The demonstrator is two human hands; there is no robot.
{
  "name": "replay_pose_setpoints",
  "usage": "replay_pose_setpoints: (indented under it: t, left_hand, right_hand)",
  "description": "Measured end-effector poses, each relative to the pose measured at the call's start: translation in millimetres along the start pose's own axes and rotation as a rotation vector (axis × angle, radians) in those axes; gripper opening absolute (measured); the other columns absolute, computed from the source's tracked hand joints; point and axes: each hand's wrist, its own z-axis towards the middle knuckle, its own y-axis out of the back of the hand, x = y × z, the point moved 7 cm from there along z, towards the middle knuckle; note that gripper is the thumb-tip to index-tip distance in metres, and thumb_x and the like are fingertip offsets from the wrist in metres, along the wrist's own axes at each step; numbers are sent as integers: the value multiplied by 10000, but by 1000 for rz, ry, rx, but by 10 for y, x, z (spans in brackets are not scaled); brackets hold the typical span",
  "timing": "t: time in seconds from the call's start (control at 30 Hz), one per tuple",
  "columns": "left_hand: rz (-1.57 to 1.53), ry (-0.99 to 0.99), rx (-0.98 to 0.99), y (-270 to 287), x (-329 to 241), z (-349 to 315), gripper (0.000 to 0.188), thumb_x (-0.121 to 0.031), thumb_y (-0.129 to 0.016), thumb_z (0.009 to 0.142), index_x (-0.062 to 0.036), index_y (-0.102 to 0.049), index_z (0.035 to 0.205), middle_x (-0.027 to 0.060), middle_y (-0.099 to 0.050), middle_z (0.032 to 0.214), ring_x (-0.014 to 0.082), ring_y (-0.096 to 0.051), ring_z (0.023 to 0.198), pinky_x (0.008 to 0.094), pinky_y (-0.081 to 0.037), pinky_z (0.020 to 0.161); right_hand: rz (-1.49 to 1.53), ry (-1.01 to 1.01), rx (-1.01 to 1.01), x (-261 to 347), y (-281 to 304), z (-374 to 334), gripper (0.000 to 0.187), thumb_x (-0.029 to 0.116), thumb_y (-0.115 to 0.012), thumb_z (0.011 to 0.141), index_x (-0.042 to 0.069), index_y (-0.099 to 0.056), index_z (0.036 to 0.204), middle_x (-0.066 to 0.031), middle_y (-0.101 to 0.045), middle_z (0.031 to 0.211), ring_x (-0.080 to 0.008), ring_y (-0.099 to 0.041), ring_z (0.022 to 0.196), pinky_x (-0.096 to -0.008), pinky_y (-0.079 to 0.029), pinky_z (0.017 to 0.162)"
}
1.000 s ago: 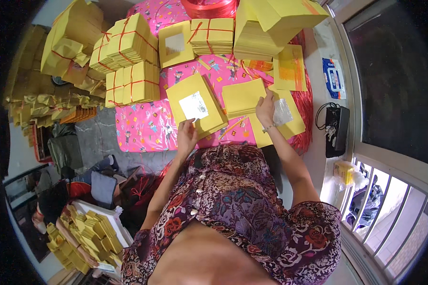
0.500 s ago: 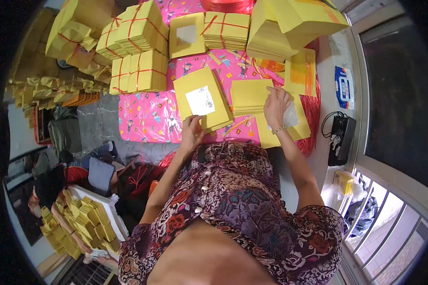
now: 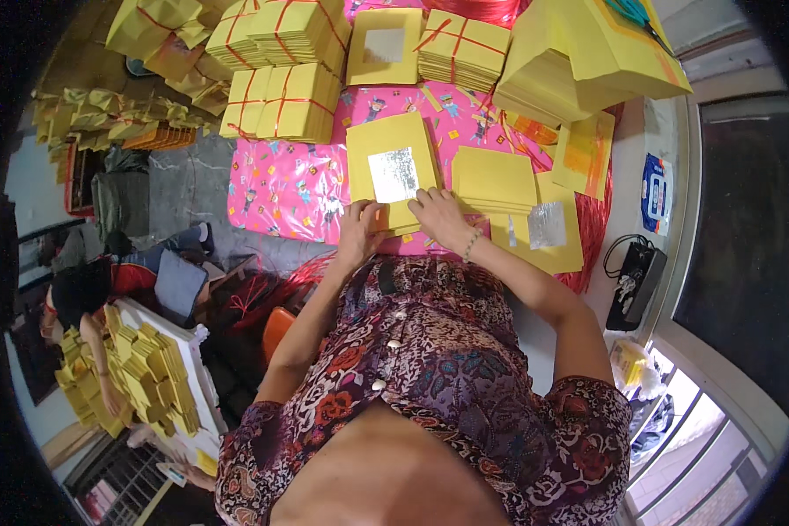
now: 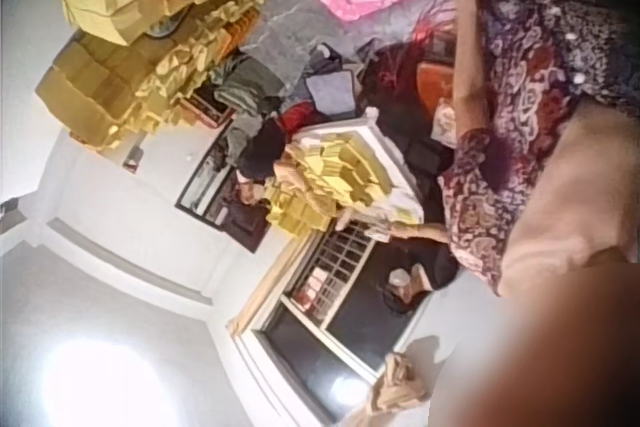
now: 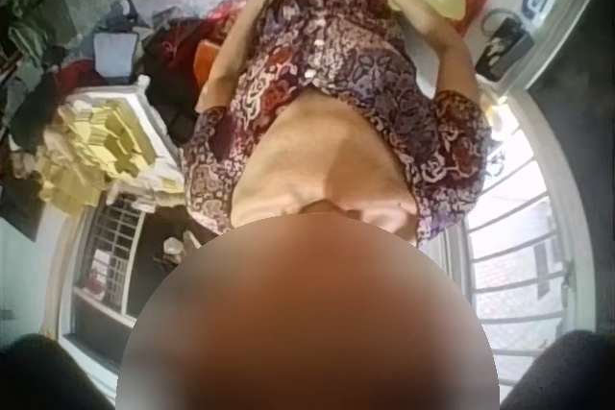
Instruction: Manually applying small silver and gold foil squares to the center of yellow paper sheets.
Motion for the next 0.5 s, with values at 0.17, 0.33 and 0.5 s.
replay_pose_setpoints:
  t: [0.17, 0.33, 0.5]
  left_hand:
    - [-60, 14, 7, -7, 81, -56, 582, -60, -754, 677, -69, -539, 1219, 131, -539, 1172, 345, -480, 1097, 430, -414, 958]
    - [-110, -35, 15, 35, 131, -62, 441, -106, -763, 708, -95, -624, 1127, 105, -577, 1163, 316, -525, 1085, 404, -466, 917]
    - [-225, -12, 8, 35, 249, -85, 263, -135, -755, 743, -91, -701, 996, 100, -618, 1127, 296, -566, 1041, 391, -492, 878]
  right_hand:
    - [28, 55, 38, 5, 30, 41, 299, 121, -699, 706, 78, -570, 973, -83, -551, 963, -257, -570, 901, -396, -487, 765]
    - [138, 129, 48, -93, -14, 8, 178, 146, -692, 728, 63, -595, 852, -97, -570, 869, -275, -613, 798, -401, -520, 688]
    - [200, 40, 131, -124, 30, 88, 170, 201, -664, 815, 48, -632, 749, -105, -604, 796, -289, -630, 768, -417, -525, 683]
